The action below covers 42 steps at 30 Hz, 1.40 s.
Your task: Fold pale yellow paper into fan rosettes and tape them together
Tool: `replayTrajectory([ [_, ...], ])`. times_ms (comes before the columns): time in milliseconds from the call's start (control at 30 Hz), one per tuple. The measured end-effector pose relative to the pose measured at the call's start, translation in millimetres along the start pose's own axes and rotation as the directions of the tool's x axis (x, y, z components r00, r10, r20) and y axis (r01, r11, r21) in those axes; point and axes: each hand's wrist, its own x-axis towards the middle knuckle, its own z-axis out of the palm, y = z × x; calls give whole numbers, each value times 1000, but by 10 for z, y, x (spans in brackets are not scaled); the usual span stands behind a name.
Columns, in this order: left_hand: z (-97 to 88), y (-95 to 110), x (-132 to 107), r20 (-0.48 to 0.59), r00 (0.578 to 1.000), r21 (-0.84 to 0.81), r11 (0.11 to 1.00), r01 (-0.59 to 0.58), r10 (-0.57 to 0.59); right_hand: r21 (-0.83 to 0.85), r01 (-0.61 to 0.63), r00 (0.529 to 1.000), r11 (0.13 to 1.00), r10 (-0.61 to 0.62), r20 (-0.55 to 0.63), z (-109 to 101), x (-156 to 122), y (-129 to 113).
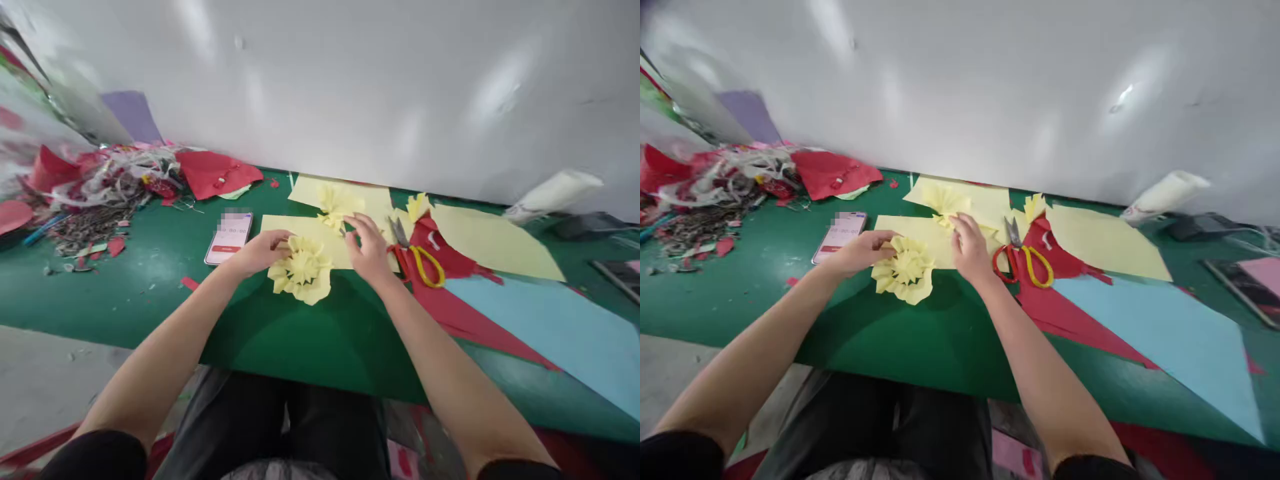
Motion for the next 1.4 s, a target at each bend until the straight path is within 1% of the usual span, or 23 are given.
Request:
replayTrajectory([
  [33, 2, 3, 2, -37, 999, -2, 1000, -2, 2, -56, -5, 1000, 998, 4, -15, -28, -8, 41],
  [133, 10, 17, 3, -142, 990, -19, 999, -28, 25, -90, -91, 996, 992, 88, -35, -109, -39, 105],
  [200, 16, 30, -6, -212, 976, -46, 997, -57, 46, -27, -190, 980, 981, 188, -64, -157, -65, 62],
  [233, 20, 39, -14, -237, 969, -55, 995, -82, 67, 64, -271, 961, 961, 274, -43, -176, -77, 15],
  [267, 24, 48, -23, -256, 962, -55, 992, -115, 97, 196, -370, 928, 908, 369, 41, -192, -88, -43],
  [300, 29, 57, -34, -269, 954, -41, 988, -150, 134, 336, -482, 876, 810, 442, 191, -204, -96, -109],
  [367, 42, 75, -57, -276, 937, 26, 976, -215, 214, 415, -558, 827, 718, 441, 350, -214, -106, -242],
  [433, 57, 86, -79, -251, 927, 99, 959, -264, 281, 566, -689, 725, 453, 446, 525, -206, -109, -350],
  [467, 65, 88, -89, -229, 924, 124, 951, -283, 305, 611, -713, 698, 345, 434, 569, -198, -109, -387],
  [500, 73, 88, -97, -207, 923, 142, 944, -299, 324, 649, -715, 684, 259, 449, 575, -187, -110, -412],
  [567, 85, 81, -107, -168, 925, 156, 935, -317, 342, 707, -685, 697, 173, 439, 567, -162, -117, -425],
  [600, 90, 77, -109, -152, 928, 149, 936, -320, 341, 721, -671, 711, 170, 423, 562, -150, -124, -417],
  [633, 94, 72, -110, -139, 932, 130, 939, -318, 335, 724, -662, 726, 195, 405, 555, -138, -133, -403],
  [700, 101, 69, -109, -130, 943, 75, 951, -300, 307, 702, -655, 745, 281, 392, 539, -119, -152, -369],
  [767, 107, 79, -110, -147, 956, 2, 966, -258, 255, 670, -656, 749, 348, 413, 519, -109, -166, -347],
  [867, 121, 115, -118, -140, 985, -206, 970, -131, 104, 649, -669, 736, 362, 443, 512, -112, -163, -359],
  [933, 133, 137, -122, -100, 995, -362, 932, -25, -12, 630, -676, 732, 383, 445, 515, -119, -153, -385],
  [1000, 145, 144, -121, -87, 991, -466, 883, 47, -99, 635, -680, 729, 368, 434, 529, -124, -147, -406],
  [1100, 152, 122, -105, -96, 973, -564, 817, 121, -211, 677, -684, 719, 272, 404, 565, -120, -153, -415],
  [1200, 148, 96, -84, -70, 950, -607, 768, 202, -305, 710, -699, 682, 81, 376, 628, -109, -163, -410],
  [1267, 145, 94, -75, -44, 943, -613, 753, 236, -331, 733, -677, 664, -66, 376, 647, -101, -162, -407],
  [1300, 144, 97, -73, -26, 939, -617, 745, 254, -342, 744, -658, 662, -114, 383, 644, -97, -160, -406],
  [1400, 138, 118, -74, 43, 927, -634, 707, 314, -374, 778, -609, 671, -155, 424, 609, -91, -145, -403],
])
